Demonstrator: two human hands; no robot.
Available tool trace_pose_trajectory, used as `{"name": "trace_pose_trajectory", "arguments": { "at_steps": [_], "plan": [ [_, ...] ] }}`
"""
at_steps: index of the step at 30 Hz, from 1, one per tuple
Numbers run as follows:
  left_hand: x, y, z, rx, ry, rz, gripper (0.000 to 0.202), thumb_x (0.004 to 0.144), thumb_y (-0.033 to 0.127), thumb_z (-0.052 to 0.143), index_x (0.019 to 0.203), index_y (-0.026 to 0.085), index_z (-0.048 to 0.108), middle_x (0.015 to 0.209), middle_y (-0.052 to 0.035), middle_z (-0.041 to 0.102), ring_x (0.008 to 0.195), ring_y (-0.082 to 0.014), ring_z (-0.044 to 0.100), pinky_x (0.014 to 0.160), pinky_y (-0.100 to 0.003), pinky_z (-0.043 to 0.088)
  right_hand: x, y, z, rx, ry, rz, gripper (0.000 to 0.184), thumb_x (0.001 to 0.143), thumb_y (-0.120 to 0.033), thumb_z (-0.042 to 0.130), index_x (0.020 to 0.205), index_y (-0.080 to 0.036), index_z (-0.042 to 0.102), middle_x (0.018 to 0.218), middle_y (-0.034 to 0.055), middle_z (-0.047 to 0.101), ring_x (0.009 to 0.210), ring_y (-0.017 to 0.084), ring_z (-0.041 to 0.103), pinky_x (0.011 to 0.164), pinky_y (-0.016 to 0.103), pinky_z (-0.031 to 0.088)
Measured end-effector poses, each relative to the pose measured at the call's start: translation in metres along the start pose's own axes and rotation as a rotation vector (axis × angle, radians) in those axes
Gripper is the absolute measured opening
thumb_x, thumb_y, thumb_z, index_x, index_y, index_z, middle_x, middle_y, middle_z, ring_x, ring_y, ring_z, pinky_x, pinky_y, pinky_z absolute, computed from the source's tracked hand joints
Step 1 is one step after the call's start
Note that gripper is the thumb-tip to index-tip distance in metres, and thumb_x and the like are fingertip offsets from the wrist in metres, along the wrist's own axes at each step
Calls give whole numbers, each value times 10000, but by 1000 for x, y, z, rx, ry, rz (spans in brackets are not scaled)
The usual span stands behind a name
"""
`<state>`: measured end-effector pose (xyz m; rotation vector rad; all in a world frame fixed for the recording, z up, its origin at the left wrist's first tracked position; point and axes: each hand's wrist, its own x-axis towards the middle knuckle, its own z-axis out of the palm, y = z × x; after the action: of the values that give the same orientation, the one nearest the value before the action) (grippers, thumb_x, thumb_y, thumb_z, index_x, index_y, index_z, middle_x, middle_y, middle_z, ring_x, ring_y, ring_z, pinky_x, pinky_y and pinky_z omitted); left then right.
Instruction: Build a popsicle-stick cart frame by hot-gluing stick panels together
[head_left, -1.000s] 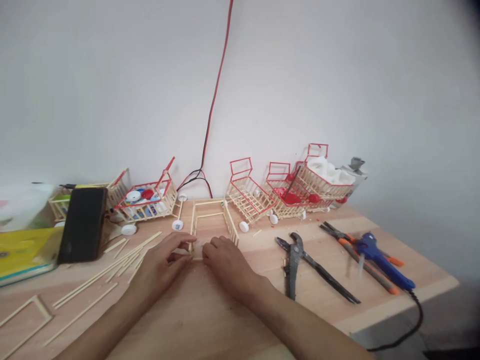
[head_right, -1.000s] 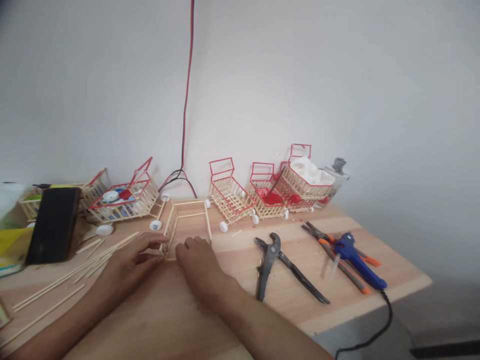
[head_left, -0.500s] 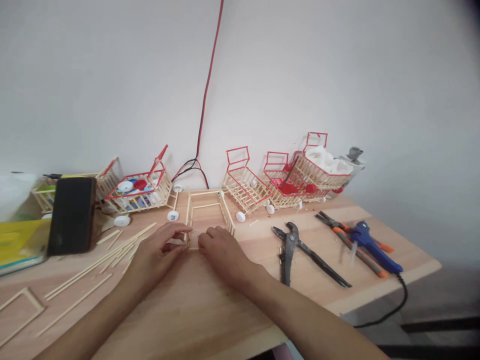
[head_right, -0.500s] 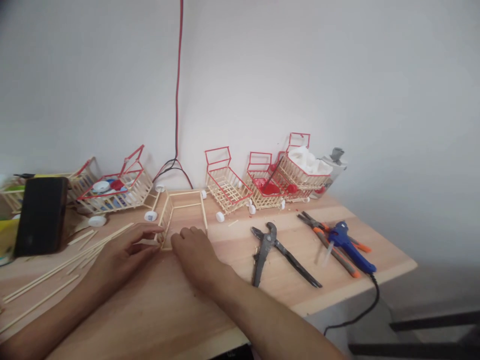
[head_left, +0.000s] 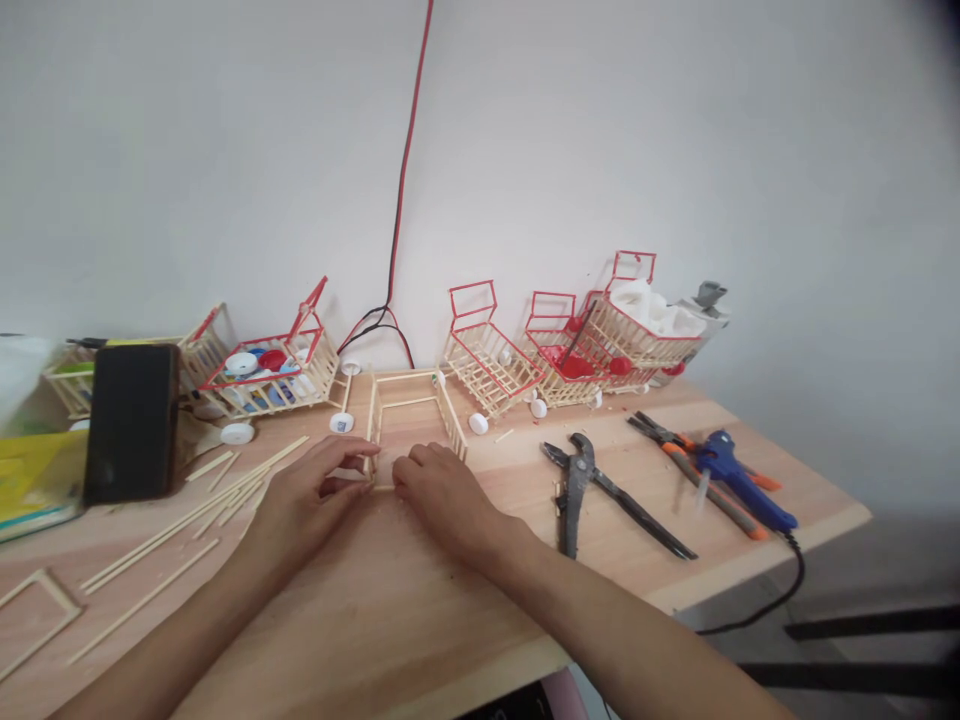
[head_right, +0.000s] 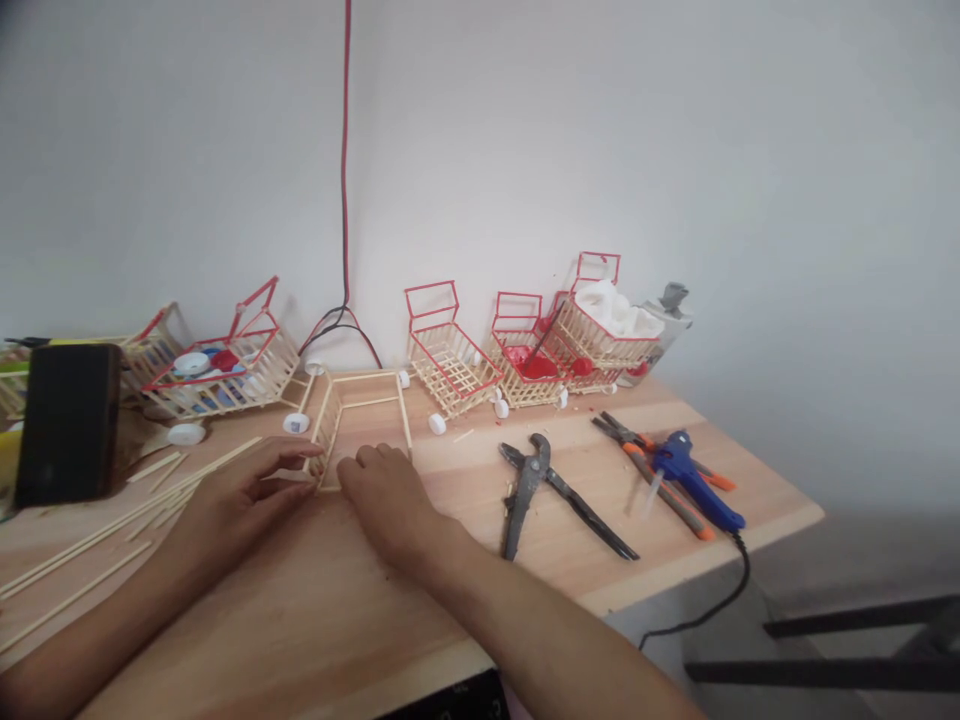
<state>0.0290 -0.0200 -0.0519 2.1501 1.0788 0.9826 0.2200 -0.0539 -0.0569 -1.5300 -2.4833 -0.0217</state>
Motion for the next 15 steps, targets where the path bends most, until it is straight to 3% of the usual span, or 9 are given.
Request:
{"name": "trace_pose_trajectory", "arguments": {
  "at_steps": [15],
  "plan": [
    [0, 5, 1, -49, -8, -18, 255, 793, 276, 586, 1037, 230, 646, 1028, -46, 652, 893, -183, 652, 707, -286, 602, 0, 2, 3, 34, -7, 23, 109, 941, -166, 505, 930, -156, 613, 933, 71, 616, 873, 190, 518, 772, 303, 385]
  ]
}}
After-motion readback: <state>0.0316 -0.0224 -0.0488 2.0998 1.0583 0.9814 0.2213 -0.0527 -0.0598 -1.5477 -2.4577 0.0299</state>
